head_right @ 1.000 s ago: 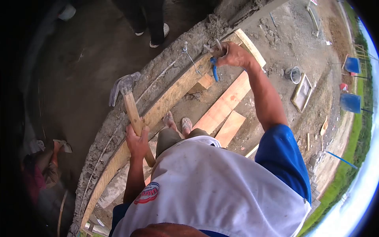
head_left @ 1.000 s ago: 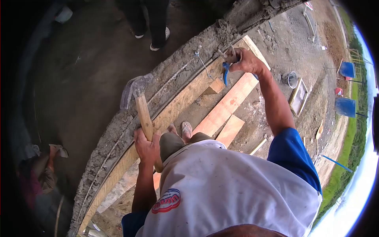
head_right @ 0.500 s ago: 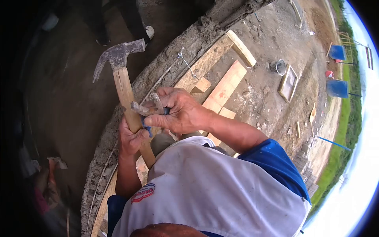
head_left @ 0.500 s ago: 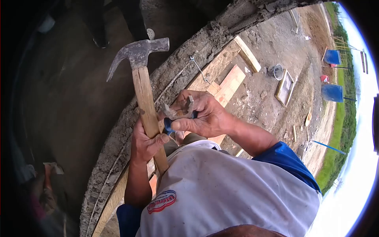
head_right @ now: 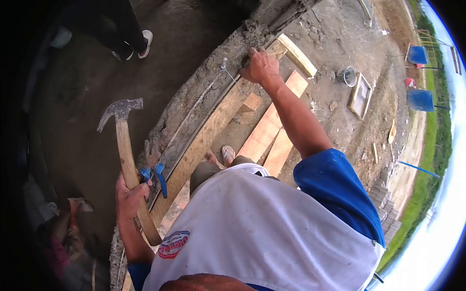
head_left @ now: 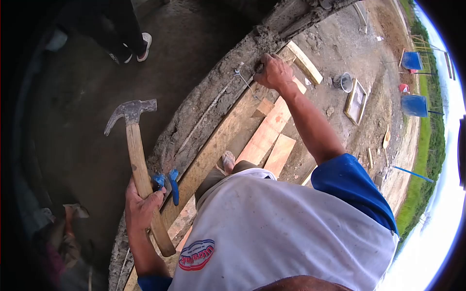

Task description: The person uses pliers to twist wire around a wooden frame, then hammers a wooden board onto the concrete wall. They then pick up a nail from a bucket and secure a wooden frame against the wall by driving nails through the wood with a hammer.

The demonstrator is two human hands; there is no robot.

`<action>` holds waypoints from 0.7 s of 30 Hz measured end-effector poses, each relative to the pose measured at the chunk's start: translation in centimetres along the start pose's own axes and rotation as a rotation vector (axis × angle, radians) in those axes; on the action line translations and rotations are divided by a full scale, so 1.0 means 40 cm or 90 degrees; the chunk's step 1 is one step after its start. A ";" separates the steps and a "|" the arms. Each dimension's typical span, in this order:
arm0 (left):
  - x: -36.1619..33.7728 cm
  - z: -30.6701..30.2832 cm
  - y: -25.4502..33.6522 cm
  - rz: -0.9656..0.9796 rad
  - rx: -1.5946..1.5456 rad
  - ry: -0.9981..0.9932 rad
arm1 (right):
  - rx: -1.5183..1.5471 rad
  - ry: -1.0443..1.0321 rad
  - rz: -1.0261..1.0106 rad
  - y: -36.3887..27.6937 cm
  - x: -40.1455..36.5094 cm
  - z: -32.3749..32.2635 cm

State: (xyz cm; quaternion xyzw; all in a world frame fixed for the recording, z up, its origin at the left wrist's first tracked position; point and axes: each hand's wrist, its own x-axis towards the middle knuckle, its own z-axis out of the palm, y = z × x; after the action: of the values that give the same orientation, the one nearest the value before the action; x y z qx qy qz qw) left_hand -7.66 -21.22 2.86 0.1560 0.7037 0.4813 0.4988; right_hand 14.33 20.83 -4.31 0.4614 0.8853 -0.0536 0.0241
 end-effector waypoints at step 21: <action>0.091 -0.075 -0.138 0.105 0.503 0.097 | 0.034 -0.140 -0.284 0.067 0.122 -0.019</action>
State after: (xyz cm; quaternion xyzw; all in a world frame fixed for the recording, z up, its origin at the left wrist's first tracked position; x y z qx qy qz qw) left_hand -10.42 -22.92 -3.62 0.3555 0.8545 0.2225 0.3065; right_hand 13.75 26.41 -4.18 0.2464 0.9556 -0.1306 0.0957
